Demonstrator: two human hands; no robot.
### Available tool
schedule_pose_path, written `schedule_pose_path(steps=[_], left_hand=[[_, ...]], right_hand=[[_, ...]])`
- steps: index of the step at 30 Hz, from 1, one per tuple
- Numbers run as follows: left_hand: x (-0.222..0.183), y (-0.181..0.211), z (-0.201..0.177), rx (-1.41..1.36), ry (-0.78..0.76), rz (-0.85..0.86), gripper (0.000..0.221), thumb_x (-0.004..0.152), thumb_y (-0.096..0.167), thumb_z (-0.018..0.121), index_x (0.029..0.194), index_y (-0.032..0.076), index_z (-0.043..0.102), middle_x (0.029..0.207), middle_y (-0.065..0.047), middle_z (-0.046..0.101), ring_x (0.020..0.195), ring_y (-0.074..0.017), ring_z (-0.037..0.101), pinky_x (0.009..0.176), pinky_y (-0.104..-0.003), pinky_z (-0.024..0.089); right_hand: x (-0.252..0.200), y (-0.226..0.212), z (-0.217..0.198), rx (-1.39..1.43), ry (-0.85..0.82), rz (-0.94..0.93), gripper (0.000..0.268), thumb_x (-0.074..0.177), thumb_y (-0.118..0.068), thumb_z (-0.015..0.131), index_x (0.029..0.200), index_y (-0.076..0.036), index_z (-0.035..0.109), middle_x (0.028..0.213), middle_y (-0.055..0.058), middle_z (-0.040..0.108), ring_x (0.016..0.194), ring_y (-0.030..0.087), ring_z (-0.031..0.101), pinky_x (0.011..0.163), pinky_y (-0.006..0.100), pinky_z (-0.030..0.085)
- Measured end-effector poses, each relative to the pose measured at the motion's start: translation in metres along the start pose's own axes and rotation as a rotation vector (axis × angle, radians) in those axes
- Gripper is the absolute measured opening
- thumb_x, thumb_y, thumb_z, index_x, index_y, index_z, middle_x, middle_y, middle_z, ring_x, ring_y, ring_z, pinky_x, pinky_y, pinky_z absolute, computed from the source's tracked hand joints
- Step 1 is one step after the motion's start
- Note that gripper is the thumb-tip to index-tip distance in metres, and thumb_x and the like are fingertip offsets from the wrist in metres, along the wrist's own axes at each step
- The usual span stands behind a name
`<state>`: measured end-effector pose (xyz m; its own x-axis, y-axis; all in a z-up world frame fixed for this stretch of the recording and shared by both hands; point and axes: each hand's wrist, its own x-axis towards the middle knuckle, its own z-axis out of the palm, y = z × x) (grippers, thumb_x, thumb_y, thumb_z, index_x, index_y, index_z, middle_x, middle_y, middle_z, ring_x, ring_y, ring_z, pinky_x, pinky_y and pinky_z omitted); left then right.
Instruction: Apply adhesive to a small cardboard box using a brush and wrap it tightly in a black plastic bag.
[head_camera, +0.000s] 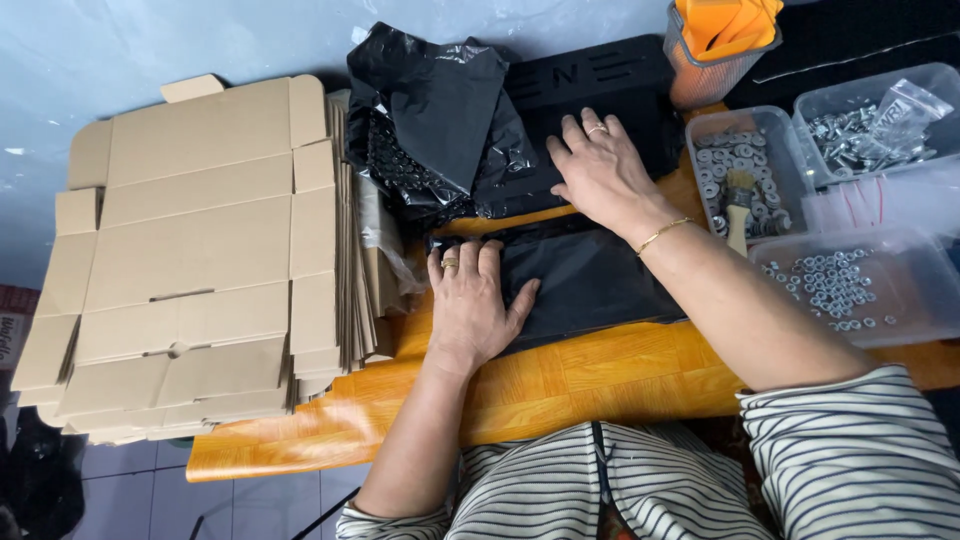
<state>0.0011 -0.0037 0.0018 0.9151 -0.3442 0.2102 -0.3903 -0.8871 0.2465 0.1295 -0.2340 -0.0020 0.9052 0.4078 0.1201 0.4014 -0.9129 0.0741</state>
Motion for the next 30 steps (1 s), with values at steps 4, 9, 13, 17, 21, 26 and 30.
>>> schedule_pose_path(steps=[4,9,13,17,21,26,30], left_hand=[[0.0,0.0,-0.001,-0.004,0.002,-0.001,0.072,0.087,0.065,0.056,0.13,0.007,0.052,0.116,-0.016,0.053,0.12,-0.0384,0.051,0.114,-0.062,0.025],[0.0,0.0,-0.001,-0.032,0.01,0.008,0.071,0.088,0.064,0.056,0.13,0.007,0.051,0.116,-0.015,0.053,0.12,-0.0384,0.051,0.115,-0.061,0.024],[-0.001,-0.001,0.0,-0.034,0.015,0.01,0.071,0.088,0.064,0.056,0.13,0.007,0.052,0.116,-0.016,0.053,0.121,-0.0384,0.051,0.115,-0.061,0.025],[-0.002,-0.001,-0.001,-0.031,0.012,0.006,0.071,0.088,0.064,0.057,0.13,0.007,0.052,0.117,-0.015,0.053,0.121,-0.0383,0.051,0.114,-0.062,0.025],[-0.002,-0.002,0.001,-0.019,0.023,0.014,0.072,0.088,0.065,0.057,0.13,0.007,0.052,0.117,-0.016,0.053,0.121,-0.0378,0.051,0.114,-0.06,0.025],[0.0,-0.002,0.0,-0.031,0.026,0.01,0.071,0.088,0.064,0.057,0.129,0.006,0.053,0.116,-0.016,0.054,0.12,-0.0393,0.052,0.114,-0.062,0.026],[-0.002,-0.003,0.003,-0.035,0.024,0.014,0.073,0.088,0.066,0.056,0.129,0.006,0.053,0.117,-0.016,0.054,0.12,-0.0396,0.051,0.114,-0.062,0.026]], right_hand=[[0.001,-0.001,-0.007,-0.001,-0.08,0.048,0.077,0.088,-0.034,0.075,0.155,-0.009,0.049,0.158,0.027,0.041,0.148,0.05,0.031,0.117,0.061,0.025],[0.018,0.021,0.041,-0.022,-0.079,0.023,0.067,0.091,-0.022,0.065,0.155,-0.013,0.048,0.15,0.029,0.051,0.138,0.052,0.047,0.11,0.062,0.032],[0.011,0.0,0.022,-0.074,0.009,-0.006,0.054,0.096,-0.02,0.058,0.149,-0.01,0.058,0.138,0.032,0.061,0.136,0.055,0.048,0.114,0.066,0.024],[0.01,-0.005,0.021,-0.176,0.282,-0.039,0.043,0.097,-0.015,0.057,0.137,-0.008,0.07,0.124,0.032,0.07,0.126,0.054,0.058,0.109,0.066,0.032],[0.01,-0.006,0.034,-0.211,0.479,-0.067,0.041,0.093,-0.007,0.056,0.131,-0.004,0.072,0.107,0.032,0.072,0.106,0.054,0.068,0.095,0.065,0.045],[0.016,-0.006,0.029,-0.282,0.63,-0.076,0.035,0.096,-0.013,0.055,0.124,-0.007,0.074,0.105,0.027,0.072,0.102,0.047,0.07,0.088,0.055,0.052],[0.03,0.007,0.038,-0.244,0.684,-0.087,0.031,0.097,-0.016,0.052,0.116,-0.011,0.076,0.093,0.021,0.071,0.092,0.043,0.071,0.077,0.05,0.054]])
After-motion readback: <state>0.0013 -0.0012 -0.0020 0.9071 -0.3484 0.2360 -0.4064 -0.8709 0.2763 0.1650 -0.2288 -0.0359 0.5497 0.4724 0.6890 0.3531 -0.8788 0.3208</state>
